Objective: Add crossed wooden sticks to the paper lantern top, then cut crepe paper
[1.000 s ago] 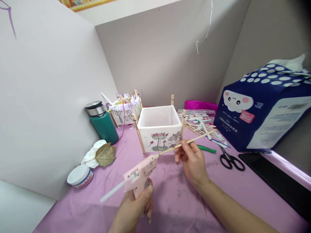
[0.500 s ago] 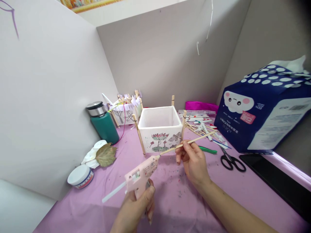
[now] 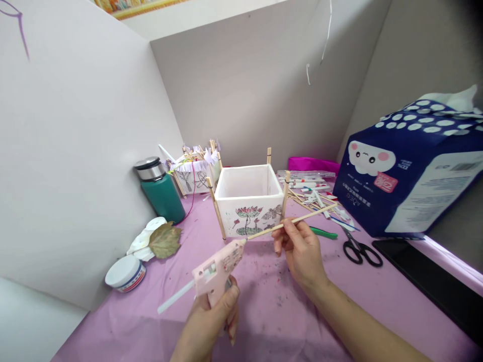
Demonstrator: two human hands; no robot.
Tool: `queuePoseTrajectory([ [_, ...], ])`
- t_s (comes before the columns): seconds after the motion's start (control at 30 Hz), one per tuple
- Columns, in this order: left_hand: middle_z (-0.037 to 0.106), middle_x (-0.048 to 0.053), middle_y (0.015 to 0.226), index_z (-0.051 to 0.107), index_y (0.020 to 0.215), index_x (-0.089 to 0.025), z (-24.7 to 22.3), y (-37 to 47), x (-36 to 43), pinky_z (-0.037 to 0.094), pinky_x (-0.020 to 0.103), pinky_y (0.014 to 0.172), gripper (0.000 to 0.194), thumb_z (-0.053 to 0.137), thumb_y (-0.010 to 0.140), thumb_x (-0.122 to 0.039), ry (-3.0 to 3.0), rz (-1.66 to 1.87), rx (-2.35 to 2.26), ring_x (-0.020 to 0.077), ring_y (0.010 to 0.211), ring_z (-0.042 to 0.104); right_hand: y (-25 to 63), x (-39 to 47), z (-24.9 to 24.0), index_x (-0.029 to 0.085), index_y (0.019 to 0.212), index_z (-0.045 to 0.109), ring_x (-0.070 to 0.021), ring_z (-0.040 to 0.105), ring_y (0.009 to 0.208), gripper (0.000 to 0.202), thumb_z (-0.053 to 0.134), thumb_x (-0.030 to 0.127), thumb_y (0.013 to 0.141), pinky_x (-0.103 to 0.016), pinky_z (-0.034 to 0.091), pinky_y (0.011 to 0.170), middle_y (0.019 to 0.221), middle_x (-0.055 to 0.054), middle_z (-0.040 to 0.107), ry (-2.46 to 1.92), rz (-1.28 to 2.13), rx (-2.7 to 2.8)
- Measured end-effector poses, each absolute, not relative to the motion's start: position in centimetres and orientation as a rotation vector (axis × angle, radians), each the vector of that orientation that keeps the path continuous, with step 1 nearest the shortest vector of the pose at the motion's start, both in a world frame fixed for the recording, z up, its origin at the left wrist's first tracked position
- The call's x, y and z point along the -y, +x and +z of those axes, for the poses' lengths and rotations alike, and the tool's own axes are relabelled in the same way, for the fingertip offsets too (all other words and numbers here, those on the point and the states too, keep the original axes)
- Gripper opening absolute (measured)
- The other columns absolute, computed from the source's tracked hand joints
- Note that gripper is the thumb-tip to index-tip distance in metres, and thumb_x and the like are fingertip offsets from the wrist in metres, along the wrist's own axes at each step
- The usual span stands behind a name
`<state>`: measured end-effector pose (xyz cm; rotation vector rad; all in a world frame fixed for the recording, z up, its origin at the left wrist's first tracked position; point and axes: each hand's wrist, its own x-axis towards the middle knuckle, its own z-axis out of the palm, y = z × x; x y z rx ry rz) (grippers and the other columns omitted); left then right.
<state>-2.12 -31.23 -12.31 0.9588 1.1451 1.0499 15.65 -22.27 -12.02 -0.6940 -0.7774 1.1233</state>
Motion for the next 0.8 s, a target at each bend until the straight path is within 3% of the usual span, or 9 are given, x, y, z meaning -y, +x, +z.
queuePoseTrajectory([
  [0.5, 0.038, -0.008, 0.048, 0.049, 0.082, -0.018, -12.03, -2.09, 31.07, 0.035, 0.019, 0.037, 0.041, 0.066, 0.074, -0.055, 0.954, 1.05, -1.154, 0.0071, 0.04, 0.036, 15.71, 22.26, -12.02, 0.02, 0.076, 0.052, -0.0098, 0.052, 0.04, 0.027, 0.067, 0.042, 0.078, -0.021, 0.04, 0.038, 0.062, 0.001, 0.065, -0.671, 1.136, 0.779],
  [0.8, 0.036, -0.009, 0.048, 0.05, 0.081, -0.017, -12.19, -2.32, 31.19, 0.033, 0.018, 0.037, 0.044, 0.065, 0.074, -0.058, 0.957, 1.022, -1.109, 0.0062, 0.039, 0.035, 16.27, 22.33, -11.67, 0.019, 0.078, 0.057, -0.0098, 0.051, 0.043, 0.018, 0.058, 0.036, 0.086, -0.022, 0.037, 0.04, 0.063, 0.001, 0.062, -0.537, 1.195, 0.832],
])
